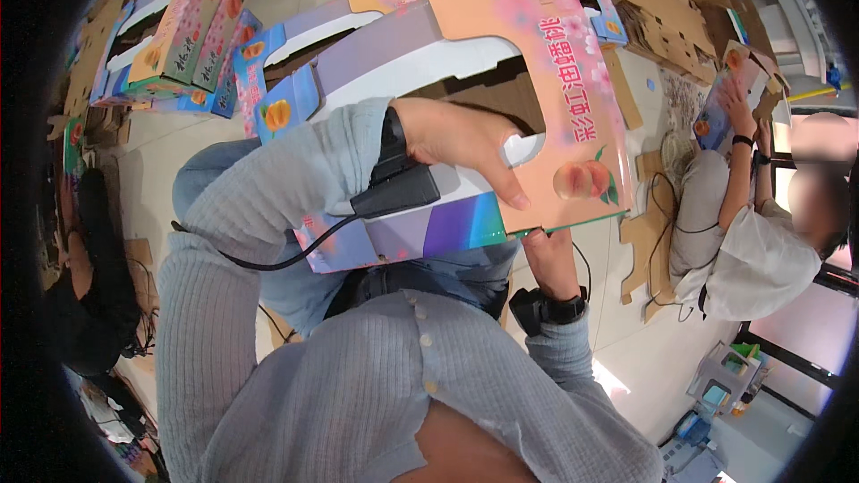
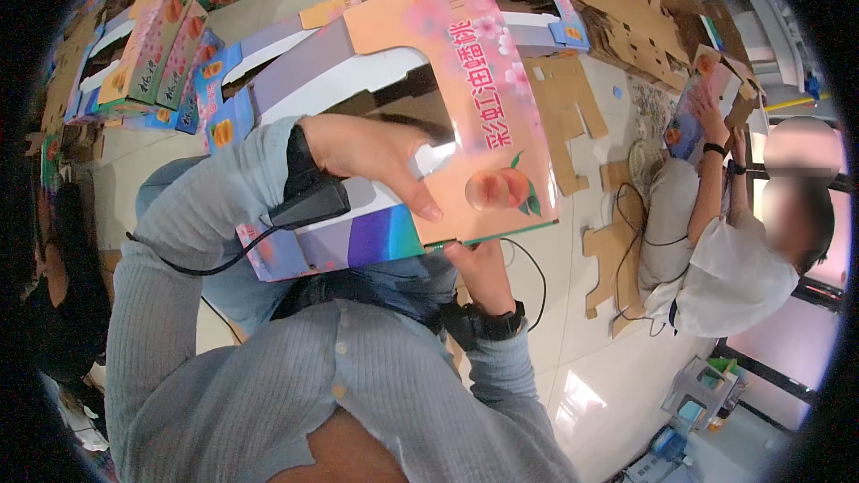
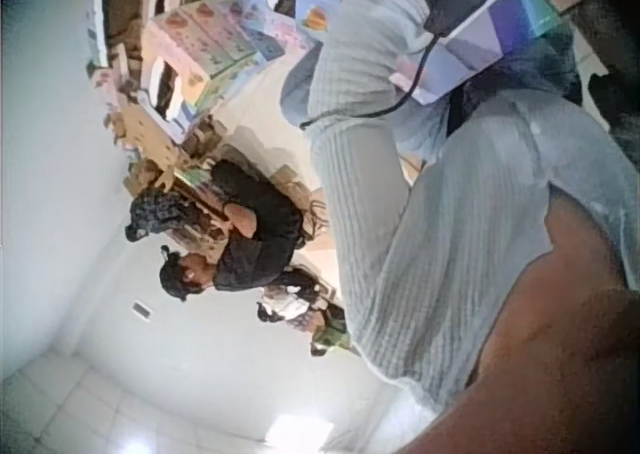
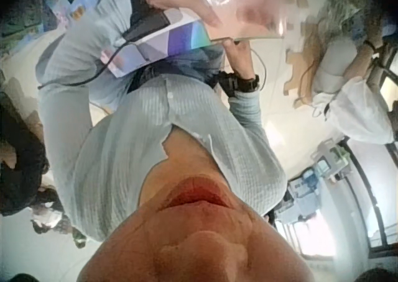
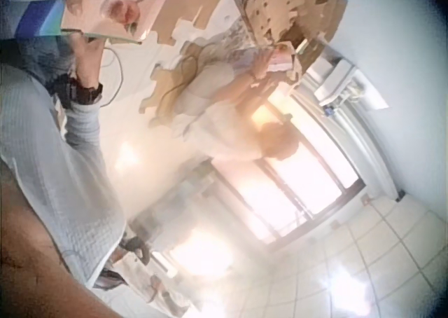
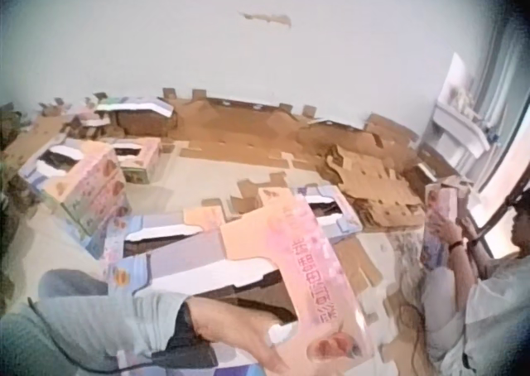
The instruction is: The recorder is assembling cardboard fruit boxes while sitting on the floor.
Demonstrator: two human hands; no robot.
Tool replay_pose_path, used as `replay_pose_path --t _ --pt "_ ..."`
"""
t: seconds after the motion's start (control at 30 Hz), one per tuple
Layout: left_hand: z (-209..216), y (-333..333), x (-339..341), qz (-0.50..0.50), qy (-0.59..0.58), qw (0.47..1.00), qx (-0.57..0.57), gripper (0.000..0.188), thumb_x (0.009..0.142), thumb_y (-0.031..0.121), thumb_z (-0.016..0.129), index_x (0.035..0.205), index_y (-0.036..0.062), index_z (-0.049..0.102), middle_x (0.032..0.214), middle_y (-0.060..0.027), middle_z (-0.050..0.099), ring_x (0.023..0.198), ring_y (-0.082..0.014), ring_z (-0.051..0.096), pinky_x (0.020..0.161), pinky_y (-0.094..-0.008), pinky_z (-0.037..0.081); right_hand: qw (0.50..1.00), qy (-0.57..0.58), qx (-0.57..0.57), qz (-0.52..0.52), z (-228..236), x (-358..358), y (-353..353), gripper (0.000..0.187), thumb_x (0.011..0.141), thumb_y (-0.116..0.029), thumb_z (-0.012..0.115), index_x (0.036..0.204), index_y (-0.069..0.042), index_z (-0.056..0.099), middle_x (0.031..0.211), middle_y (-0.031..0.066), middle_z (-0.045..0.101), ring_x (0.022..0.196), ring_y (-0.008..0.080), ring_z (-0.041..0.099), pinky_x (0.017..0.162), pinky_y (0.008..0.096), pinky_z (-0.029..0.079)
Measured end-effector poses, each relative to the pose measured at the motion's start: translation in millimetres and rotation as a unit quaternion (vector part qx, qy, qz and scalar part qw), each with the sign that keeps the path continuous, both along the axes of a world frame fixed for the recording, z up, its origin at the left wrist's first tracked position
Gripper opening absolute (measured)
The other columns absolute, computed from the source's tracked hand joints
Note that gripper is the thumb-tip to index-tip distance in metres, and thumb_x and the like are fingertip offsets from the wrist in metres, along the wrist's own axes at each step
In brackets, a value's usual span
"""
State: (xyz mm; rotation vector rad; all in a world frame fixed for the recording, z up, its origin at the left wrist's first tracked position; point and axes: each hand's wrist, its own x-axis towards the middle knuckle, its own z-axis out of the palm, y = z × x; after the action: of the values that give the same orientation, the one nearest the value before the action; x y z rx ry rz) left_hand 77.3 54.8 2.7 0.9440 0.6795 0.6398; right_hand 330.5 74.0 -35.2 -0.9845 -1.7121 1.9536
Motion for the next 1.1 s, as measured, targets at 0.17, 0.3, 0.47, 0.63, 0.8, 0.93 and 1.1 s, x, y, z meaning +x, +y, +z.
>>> replay_pose_path --t 0.17,0.3,0.47,0.63,0.8,0.93,1.1 --pt "-6 2 -2 -0.02 0.007 1.0 -0.012 0.046 0.082 0.016 0.073 0.119 -0.0027 0.055 0.11 -0.0073 0.063 0.101 -0.0117 0.056 0.09 -0.0278 0.044 0.998 0.04 -0.034 -0.021 2 -6 -7 0.058 0.085 -0.03 0.069 0.127 0.002 0.046 0.121 0.0086 0.054 0.111 0.0188 0.05 0.095 0.0327 0.039" --pt "-13 5 -3 -0.028 -0.002 1.0 -0.002 0.04 0.084 0.017 0.071 0.115 -0.0027 0.057 0.108 -0.0062 0.064 0.099 -0.0102 0.055 0.088 -0.0269 0.045 0.999 0.015 -0.011 -0.048 1 -12 -11 0.046 0.087 -0.025 0.064 0.121 0.002 0.05 0.114 0.0083 0.055 0.103 0.0177 0.051 0.089 0.0318 0.042" --pt "-24 7 -1 -0.016 -0.02 0.999 0.02 0.036 0.085 0.019 0.071 0.111 -0.0024 0.059 0.105 -0.0039 0.063 0.097 -0.0082 0.054 0.084 -0.0251 0.045 0.997 0.015 0.047 -0.065 -1 -16 -16 0.039 0.09 -0.023 0.059 0.119 0.002 0.051 0.11 0.0078 0.055 0.099 0.0172 0.051 0.087 0.0313 0.042" --pt "-30 12 0 -0.025 0.025 0.999 0.041 0.03 0.085 0.022 0.071 0.1 -0.0007 0.059 0.093 0.0009 0.059 0.087 -0.0065 0.05 0.075 -0.0249 0.043 0.996 0.029 0.022 -0.085 -2 -18 -16 0.045 0.091 -0.024 0.056 0.125 0.003 0.046 0.118 0.01 0.052 0.105 0.0193 0.05 0.09 0.0327 0.041" --pt "-18 2 -4 0.015 0.013 0.998 0.052 0.037 0.085 0.028 0.07 0.103 -0.0013 0.056 0.093 0.0 0.057 0.089 -0.0077 0.049 0.078 -0.0248 0.043 0.998 -0.002 0.015 -0.063 -1 -19 -11 0.052 0.091 -0.027 0.057 0.13 0.003 0.041 0.122 0.0111 0.051 0.109 0.0209 0.049 0.092 0.0339 0.04" --pt "-8 -17 -1 0.157 0.214 0.927 0.263 0.054 0.084 0.037 0.069 0.114 -0.0033 0.052 0.105 -0.0083 0.059 0.096 -0.0137 0.052 0.085 -0.0275 0.043 0.994 0.051 0.011 -0.091 -3 -19 -13 0.055 0.091 -0.031 0.057 0.131 0.003 0.04 0.123 0.0114 0.051 0.109 0.02 0.049 0.092 0.0338 0.041" --pt "-8 -41 8 0.207 0.229 0.925 0.221 0.064 0.08 0.042 0.071 0.118 -0.0046 0.05 0.11 -0.0156 0.059 0.1 -0.0197 0.054 0.088 -0.0301 0.043 0.997 0.03 -0.013 -0.065 -6 -12 -17 0.06 0.091 -0.037 0.057 0.131 0.004 0.039 0.121 0.011 0.052 0.107 0.0193 0.05 0.091 0.0327 0.041"
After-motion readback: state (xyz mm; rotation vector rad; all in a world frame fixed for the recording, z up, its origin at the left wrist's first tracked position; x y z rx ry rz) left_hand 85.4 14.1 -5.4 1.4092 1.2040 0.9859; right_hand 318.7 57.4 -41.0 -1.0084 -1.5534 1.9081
